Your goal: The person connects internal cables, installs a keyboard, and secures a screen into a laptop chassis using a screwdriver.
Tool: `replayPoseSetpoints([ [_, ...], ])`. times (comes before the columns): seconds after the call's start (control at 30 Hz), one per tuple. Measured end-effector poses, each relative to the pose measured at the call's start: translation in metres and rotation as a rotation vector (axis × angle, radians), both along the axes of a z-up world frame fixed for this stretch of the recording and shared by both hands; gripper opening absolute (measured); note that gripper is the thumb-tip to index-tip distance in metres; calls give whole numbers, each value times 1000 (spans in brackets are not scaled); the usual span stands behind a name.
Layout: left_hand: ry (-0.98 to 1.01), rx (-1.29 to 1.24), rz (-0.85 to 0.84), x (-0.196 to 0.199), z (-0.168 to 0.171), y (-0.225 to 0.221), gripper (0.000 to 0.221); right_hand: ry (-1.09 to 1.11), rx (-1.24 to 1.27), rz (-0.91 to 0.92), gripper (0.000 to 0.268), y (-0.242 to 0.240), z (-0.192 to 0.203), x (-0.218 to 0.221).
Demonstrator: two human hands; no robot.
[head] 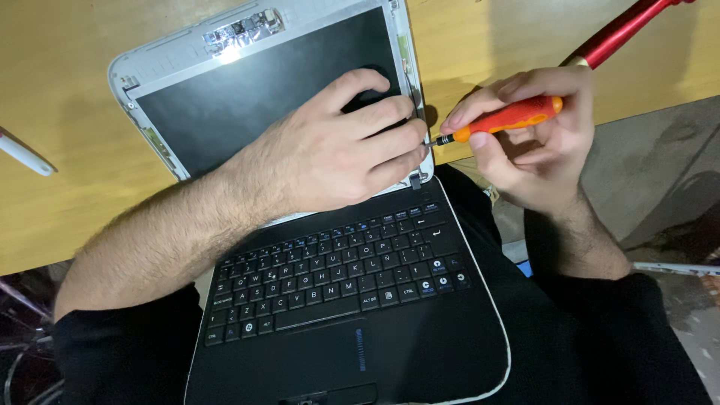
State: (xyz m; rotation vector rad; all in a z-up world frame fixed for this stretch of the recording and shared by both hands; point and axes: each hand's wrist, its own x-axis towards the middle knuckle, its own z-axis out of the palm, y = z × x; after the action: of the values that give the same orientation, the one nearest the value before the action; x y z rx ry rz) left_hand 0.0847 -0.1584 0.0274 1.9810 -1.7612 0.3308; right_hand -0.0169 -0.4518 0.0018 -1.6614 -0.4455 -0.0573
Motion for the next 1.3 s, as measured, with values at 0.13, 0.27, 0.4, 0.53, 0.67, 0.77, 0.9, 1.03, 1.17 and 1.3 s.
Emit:
replayPoseSetpoints([
  [0.13, -4, 49, 22, -2, -1, 1, 7, -16, -28, -19, 45, -6, -7, -9],
  [0.27, -26, 81, 12, -1, 2, 2, 7, -143, -163, 81, 101, -20, -9, -19],
  [0.4, -5, 76, 5, -3, -2, 2, 13, -72, -309, 182, 33, -15, 6, -15],
  [0.53, 46, 23, 32, -4, -5, 0, 17, -458, -307, 91, 76, -12, 10, -11],
  [0.67, 91, -42, 31, -3, -7, 0, 15, -476, -325, 60, 57, -2, 20, -5],
  [0.77, 108, -16, 35, -5, -12, 0, 15, -421, -331, 93, 49, -9, 10, -15],
  [0.9, 75, -11, 45, -3, -9, 1, 20, -374, -332, 111, 47, -4, 23, -9],
  [1.03, 82, -30, 48, -4, -10, 1, 21, -369, -275, 162, 44, -7, 13, -11],
  [1.17, 52, 15, 52, -4, -10, 2, 21, -487, -179, 29, 81, -5, -19, -4],
  [1.3, 76, -9, 36, -4, -10, 2, 23, -427, -274, -25, 84, -6, 1, -15],
])
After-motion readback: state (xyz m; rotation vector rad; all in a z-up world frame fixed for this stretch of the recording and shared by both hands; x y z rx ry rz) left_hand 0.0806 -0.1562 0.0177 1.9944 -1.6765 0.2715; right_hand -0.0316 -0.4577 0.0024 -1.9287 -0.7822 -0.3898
